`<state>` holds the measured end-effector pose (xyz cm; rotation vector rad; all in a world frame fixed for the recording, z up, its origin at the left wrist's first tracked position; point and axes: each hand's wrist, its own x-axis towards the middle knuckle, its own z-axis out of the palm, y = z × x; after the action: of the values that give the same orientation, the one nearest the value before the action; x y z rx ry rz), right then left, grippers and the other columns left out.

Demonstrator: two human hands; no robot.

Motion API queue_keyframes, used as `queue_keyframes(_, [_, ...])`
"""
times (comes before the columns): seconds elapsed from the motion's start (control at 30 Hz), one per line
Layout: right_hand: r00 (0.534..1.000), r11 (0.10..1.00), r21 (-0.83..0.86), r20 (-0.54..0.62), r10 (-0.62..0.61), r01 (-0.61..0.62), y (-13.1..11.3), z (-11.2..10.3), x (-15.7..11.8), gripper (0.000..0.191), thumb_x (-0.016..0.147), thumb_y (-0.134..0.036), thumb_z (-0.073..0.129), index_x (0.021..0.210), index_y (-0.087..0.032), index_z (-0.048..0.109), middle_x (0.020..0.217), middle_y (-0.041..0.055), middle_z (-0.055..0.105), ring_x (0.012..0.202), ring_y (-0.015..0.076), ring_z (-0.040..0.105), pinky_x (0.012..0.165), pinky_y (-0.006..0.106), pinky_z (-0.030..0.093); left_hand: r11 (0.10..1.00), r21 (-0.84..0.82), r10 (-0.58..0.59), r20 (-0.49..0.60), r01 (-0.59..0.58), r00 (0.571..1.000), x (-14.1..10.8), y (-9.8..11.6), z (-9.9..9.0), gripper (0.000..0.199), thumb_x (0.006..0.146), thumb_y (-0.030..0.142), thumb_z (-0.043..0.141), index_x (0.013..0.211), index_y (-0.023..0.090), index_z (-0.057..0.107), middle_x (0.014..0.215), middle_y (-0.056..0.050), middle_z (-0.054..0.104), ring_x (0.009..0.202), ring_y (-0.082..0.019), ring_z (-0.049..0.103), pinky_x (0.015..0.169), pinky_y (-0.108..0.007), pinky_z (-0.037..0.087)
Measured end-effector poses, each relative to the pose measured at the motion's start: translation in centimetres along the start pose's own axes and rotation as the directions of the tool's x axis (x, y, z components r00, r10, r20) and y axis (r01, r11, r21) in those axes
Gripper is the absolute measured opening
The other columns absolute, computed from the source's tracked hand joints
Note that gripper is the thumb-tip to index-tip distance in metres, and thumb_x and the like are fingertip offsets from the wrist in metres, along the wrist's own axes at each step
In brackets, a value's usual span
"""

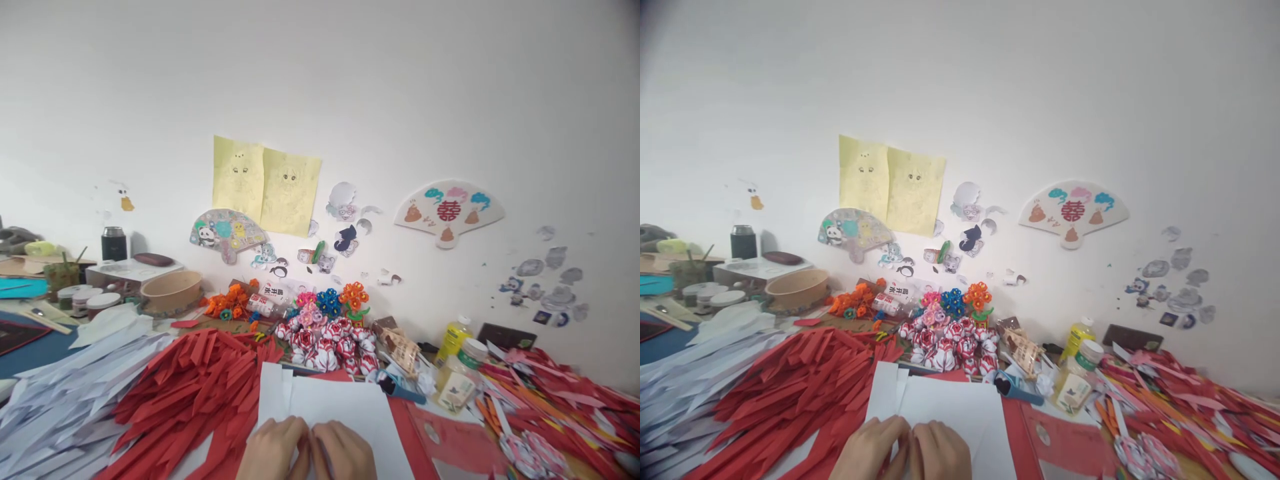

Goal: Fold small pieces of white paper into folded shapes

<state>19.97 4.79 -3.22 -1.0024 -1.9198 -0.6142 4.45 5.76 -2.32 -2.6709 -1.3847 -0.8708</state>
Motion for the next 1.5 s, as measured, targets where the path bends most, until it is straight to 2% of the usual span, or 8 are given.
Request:
queue_keyframes(0.43, [0.973, 0.957, 0.177, 0.068, 0.219, -0.228, -1.1, -2.1, 1.1, 0.021, 0.091, -0.015, 0.044, 0.079, -0.019, 0.061, 0.063, 0.0025, 0.063, 0.056, 0.0150, 0.059, 0.054, 0.025, 0.039, 0.891, -0.357, -0.224, 0.194, 0.281, 0.955, 0.8, 1.1, -2.3, 0.017, 0.084, 0.017, 0.044, 0.075, 0.020, 0.058, 0.071, 0.001, 0.065, 0.064, -0.013, 0.059, 0.062, -0.022, 0.038])
queue_keyframes(0.63, [0.948, 0.936, 0.161, 0.004, 0.317, -0.314, -0.6, -3.2, 1.1, 0.016, 0.089, -0.015, 0.053, 0.080, -0.017, 0.066, 0.068, 0.0032, 0.068, 0.060, 0.0148, 0.060, 0.060, 0.025, 0.042, 0.908, -0.332, -0.201, 0.189, 0.255, 0.961, 0.9, 1.2, -2.9, 0.012, 0.078, 0.016, 0.047, 0.075, 0.019, 0.058, 0.073, 0.000, 0.065, 0.066, -0.014, 0.057, 0.064, -0.023, 0.037])
queue_keyframes(0.83, [0.752, 0.739, 0.184, 0.007, 0.659, -0.649, 0.3, -3.7, 1.8, 0.024, 0.087, -0.032, 0.059, 0.072, -0.016, 0.068, 0.061, 0.0006, 0.064, 0.054, 0.0120, 0.054, 0.055, 0.022, 0.040, 0.921, -0.274, -0.232, 0.181, 0.276, 0.956, 1.4, 0.6, -3.4, 0.012, 0.077, 0.013, 0.047, 0.074, 0.020, 0.058, 0.074, 0.001, 0.065, 0.065, -0.013, 0.057, 0.060, -0.023, 0.034])
queue_keyframes(1.0, [0.617, 0.596, 0.203, 0.057, 0.785, -0.777, 0.5, -3.9, 2.3, 0.031, 0.085, -0.042, 0.059, 0.070, -0.016, 0.068, 0.061, 0.0004, 0.063, 0.058, 0.0138, 0.053, 0.058, 0.023, 0.040, 0.933, -0.246, -0.235, 0.132, 0.261, 0.963, 1.2, 0.2, -3.6, 0.015, 0.085, 0.018, 0.046, 0.078, 0.020, 0.059, 0.074, 0.001, 0.066, 0.064, -0.014, 0.057, 0.060, -0.024, 0.035])
queue_keyframes(1.13, [0.557, 0.518, 0.261, 0.100, 0.825, -0.815, 0.4, -4.0, 2.5, 0.031, 0.084, -0.044, 0.060, 0.072, -0.016, 0.068, 0.066, 0.0009, 0.064, 0.063, 0.0149, 0.053, 0.060, 0.024, 0.041, 0.946, -0.228, -0.213, 0.092, 0.229, 0.973, 1.0, 0.1, -3.3, 0.016, 0.089, 0.020, 0.045, 0.087, 0.020, 0.060, 0.079, 0.000, 0.068, 0.068, -0.016, 0.060, 0.063, -0.026, 0.040])
queue_keyframes(1.27, [0.525, 0.461, 0.297, 0.188, 0.830, -0.836, 0.2, -3.7, 2.4, 0.032, 0.083, -0.044, 0.059, 0.071, -0.016, 0.066, 0.062, -0.0004, 0.060, 0.060, 0.0141, 0.050, 0.058, 0.024, 0.040, 0.997, -0.079, 0.022, -0.009, -0.023, 1.000, 0.8, 0.5, -3.1, 0.025, 0.091, 0.019, 0.046, 0.114, 0.018, 0.055, 0.110, -0.007, 0.067, 0.094, -0.022, 0.062, 0.079, -0.035, 0.044])
queue_keyframes(1.37, [0.514, 0.440, 0.303, 0.237, 0.825, -0.846, 0.1, -3.5, 2.4, 0.032, 0.084, -0.044, 0.059, 0.071, -0.015, 0.065, 0.063, 0.0000, 0.060, 0.061, 0.0144, 0.049, 0.059, 0.024, 0.040, 0.984, -0.007, 0.180, 0.051, -0.180, 0.982, 0.6, 1.0, -3.0, 0.040, 0.090, 0.025, 0.052, 0.129, 0.017, 0.045, 0.128, -0.010, 0.059, 0.105, -0.026, 0.059, 0.087, -0.039, 0.042])
queue_keyframes(1.5, [0.507, 0.422, 0.313, 0.282, 0.815, -0.851, 0.3, -3.4, 2.5, 0.033, 0.085, -0.044, 0.057, 0.074, -0.015, 0.066, 0.066, 0.0012, 0.061, 0.063, 0.0151, 0.051, 0.061, 0.025, 0.041, 0.987, 0.009, 0.158, 0.154, -0.161, 0.975, 0.5, 1.2, -2.7, 0.050, 0.089, 0.031, 0.058, 0.134, 0.018, 0.041, 0.134, -0.010, 0.056, 0.109, -0.027, 0.058, 0.089, -0.040, 0.040])
